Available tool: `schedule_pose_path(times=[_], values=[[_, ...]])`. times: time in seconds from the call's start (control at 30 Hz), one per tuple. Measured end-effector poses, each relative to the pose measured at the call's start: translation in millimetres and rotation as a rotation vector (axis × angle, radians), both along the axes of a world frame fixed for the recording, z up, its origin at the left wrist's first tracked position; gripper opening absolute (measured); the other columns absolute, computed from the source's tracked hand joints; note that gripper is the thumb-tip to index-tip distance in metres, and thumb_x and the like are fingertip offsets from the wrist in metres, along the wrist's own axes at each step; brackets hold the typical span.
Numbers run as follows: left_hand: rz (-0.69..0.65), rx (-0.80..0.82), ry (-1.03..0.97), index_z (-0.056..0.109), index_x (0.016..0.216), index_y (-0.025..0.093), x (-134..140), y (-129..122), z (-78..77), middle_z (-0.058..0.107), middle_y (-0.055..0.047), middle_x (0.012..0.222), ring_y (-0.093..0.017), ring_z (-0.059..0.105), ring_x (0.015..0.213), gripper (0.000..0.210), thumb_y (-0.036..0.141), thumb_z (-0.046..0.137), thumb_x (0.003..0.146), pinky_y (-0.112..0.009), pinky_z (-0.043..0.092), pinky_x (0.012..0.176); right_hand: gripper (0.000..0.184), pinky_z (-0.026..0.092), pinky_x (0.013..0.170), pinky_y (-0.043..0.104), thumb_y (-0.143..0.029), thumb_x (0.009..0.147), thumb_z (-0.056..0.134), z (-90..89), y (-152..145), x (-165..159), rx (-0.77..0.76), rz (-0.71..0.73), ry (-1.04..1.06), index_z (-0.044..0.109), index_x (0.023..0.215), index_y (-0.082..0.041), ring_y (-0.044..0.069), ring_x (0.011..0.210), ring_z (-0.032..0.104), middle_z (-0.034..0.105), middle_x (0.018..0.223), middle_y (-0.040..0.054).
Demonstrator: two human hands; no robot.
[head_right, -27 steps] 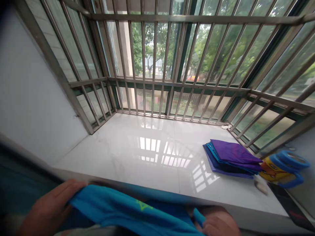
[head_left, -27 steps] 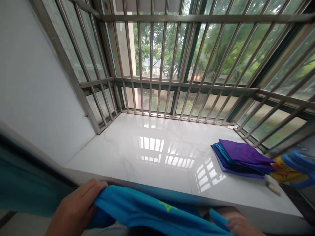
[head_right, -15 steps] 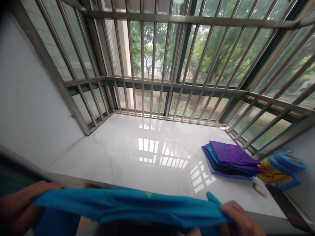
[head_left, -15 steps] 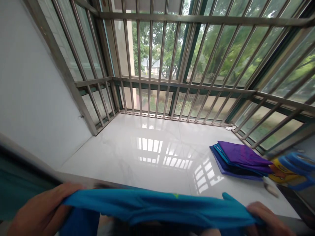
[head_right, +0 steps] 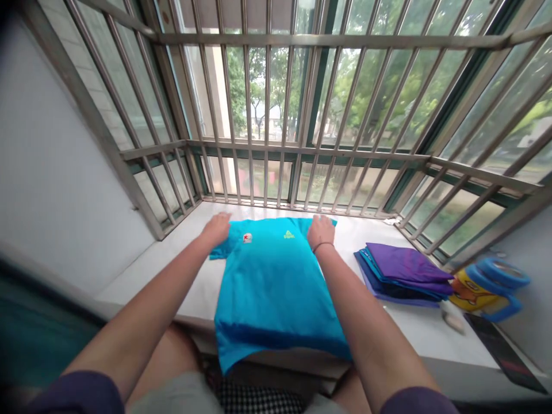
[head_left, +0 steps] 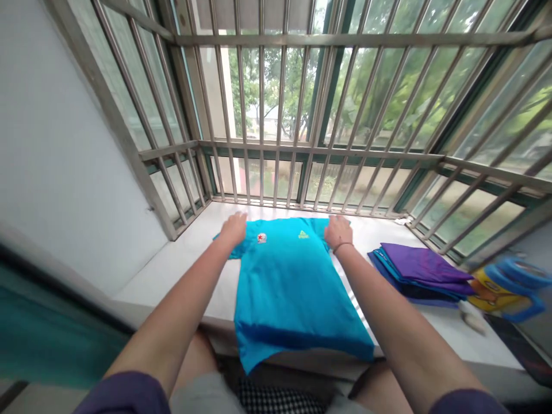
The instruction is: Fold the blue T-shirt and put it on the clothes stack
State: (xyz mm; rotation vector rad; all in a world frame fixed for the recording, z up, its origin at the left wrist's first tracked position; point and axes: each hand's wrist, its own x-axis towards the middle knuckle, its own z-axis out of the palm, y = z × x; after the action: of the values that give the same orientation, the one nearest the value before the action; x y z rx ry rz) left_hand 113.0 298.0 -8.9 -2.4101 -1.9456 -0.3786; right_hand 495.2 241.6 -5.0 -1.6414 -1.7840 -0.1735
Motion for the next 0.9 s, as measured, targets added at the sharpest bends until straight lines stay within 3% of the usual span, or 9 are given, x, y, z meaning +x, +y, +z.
schedule_pose_path(times=[0.1, 0.2, 0.33, 0.5, 0.63, 0.7, 0.77, 0.83, 0.9], values=[[-0.213, -0.057, 0.012, 0.050, 0.160, 0.016, 40.4, -35.8, -73.8, 0.045, -0.019, 0.169, -0.032, 0.041, 0.156, 0.053, 0.035, 0.041, 0.111, -0.047, 0.033, 0.128, 0.032, 0.043, 0.118, 0.045, -0.022, 0.100, 0.062, -62.9, -32.4, -31.5, -0.117, 0.057, -0.096, 0.068, 0.129, -0.009, 0.032, 0.134, 0.060, 0.070, 0.133, 0.0221], [-0.225, -0.159, 0.010, 0.047, 0.164, 0.016, 57.9, -75.0, -140.0, 0.035, -0.020, 0.175, -0.037, 0.032, 0.162, 0.062, 0.047, 0.042, 0.110, -0.056, 0.030, 0.129, 0.056, 0.036, 0.126, 0.056, -0.037, 0.102, 0.060, -122.1, -74.9, -44.0, -0.422, 0.154, -0.233, 0.058, 0.152, -0.012, 0.040, 0.154, 0.043, 0.051, 0.162, 0.0234], [-0.271, -0.199, 0.027, 0.039, 0.170, 0.022, 42.9, -113.7, -188.8, 0.025, -0.016, 0.179, -0.038, 0.024, 0.166, 0.073, 0.061, 0.043, 0.108, -0.063, 0.022, 0.132, 0.082, 0.019, 0.130, 0.068, -0.067, 0.103, 0.050, -166.0, -129.2, -42.6, -0.719, 0.252, -0.250, 0.035, 0.171, -0.024, 0.041, 0.165, 0.019, 0.024, 0.179, 0.0130], [-0.306, -0.061, 0.023, 0.035, 0.171, 0.033, 4.4, -146.1, -215.1, 0.025, -0.008, 0.180, -0.035, 0.025, 0.166, 0.071, 0.064, 0.044, 0.108, -0.062, 0.021, 0.133, 0.088, 0.006, 0.132, 0.069, -0.077, 0.103, 0.038, -177.7, -179.7, -56.6, -0.742, 0.168, -0.242, 0.023, 0.175, -0.029, 0.038, 0.168, 0.007, 0.009, 0.181, 0.0071], [-0.349, -0.003, 0.010, 0.033, 0.171, 0.039, -25.2, -165.3, -225.5, 0.027, -0.004, 0.180, -0.033, 0.029, 0.164, 0.071, 0.065, 0.047, 0.107, -0.058, 0.022, 0.133, 0.090, 0.021, 0.130, 0.065, -0.078, 0.100, 0.048, -176.3, -217.3, -78.2, -0.760, 0.206, -0.212, 0.029, 0.174, -0.031, 0.042, 0.167, 0.012, 0.013, 0.181, 0.0074], [-0.371, -0.014, -0.006, 0.036, 0.170, 0.040, -35.1, -168.5, -223.8, 0.031, -0.004, 0.179, -0.033, 0.033, 0.163, 0.070, 0.066, 0.048, 0.106, -0.058, 0.025, 0.132, 0.083, 0.034, 0.125, 0.062, -0.076, 0.099, 0.053, -172.0, -228.7, -82.4, -0.747, 0.252, -0.185, 0.038, 0.170, -0.034, 0.043, 0.164, 0.023, 0.024, 0.179, 0.0076], [-0.366, -0.034, -0.040, 0.049, 0.164, 0.037, -35.7, -164.6, -216.4, 0.043, -0.006, 0.173, -0.034, 0.041, 0.158, 0.064, 0.065, 0.047, 0.107, -0.057, 0.031, 0.130, 0.067, 0.044, 0.118, 0.054, -0.067, 0.104, 0.053, -164.9, -226.8, -76.2, -0.683, 0.281, -0.144, 0.051, 0.162, -0.033, 0.039, 0.154, 0.044, 0.045, 0.170, 0.0099], [-0.344, -0.039, -0.098, 0.061, 0.154, 0.031, -23.2, -152.6, -204.2, 0.059, -0.009, 0.160, -0.032, 0.053, 0.148, 0.056, 0.059, 0.041, 0.110, -0.056, 0.038, 0.126, 0.050, 0.050, 0.109, 0.046, -0.055, 0.109, 0.047, -155.7, -208.3, -57.7, -0.570, 0.245, -0.092, 0.066, 0.147, -0.028, 0.033, 0.134, 0.063, 0.066, 0.149, 0.0126], [-0.353, -0.024, -0.167, 0.066, 0.147, 0.024, 2.5, -132.1, -189.6, 0.069, -0.012, 0.147, -0.029, 0.061, 0.138, 0.053, 0.052, 0.034, 0.114, -0.052, 0.044, 0.123, 0.043, 0.052, 0.101, 0.041, -0.047, 0.112, 0.043, -145.8, -174.9, -29.2, -0.464, 0.167, -0.046, 0.075, 0.125, -0.023, 0.029, 0.114, 0.070, 0.076, 0.124, 0.0130]])
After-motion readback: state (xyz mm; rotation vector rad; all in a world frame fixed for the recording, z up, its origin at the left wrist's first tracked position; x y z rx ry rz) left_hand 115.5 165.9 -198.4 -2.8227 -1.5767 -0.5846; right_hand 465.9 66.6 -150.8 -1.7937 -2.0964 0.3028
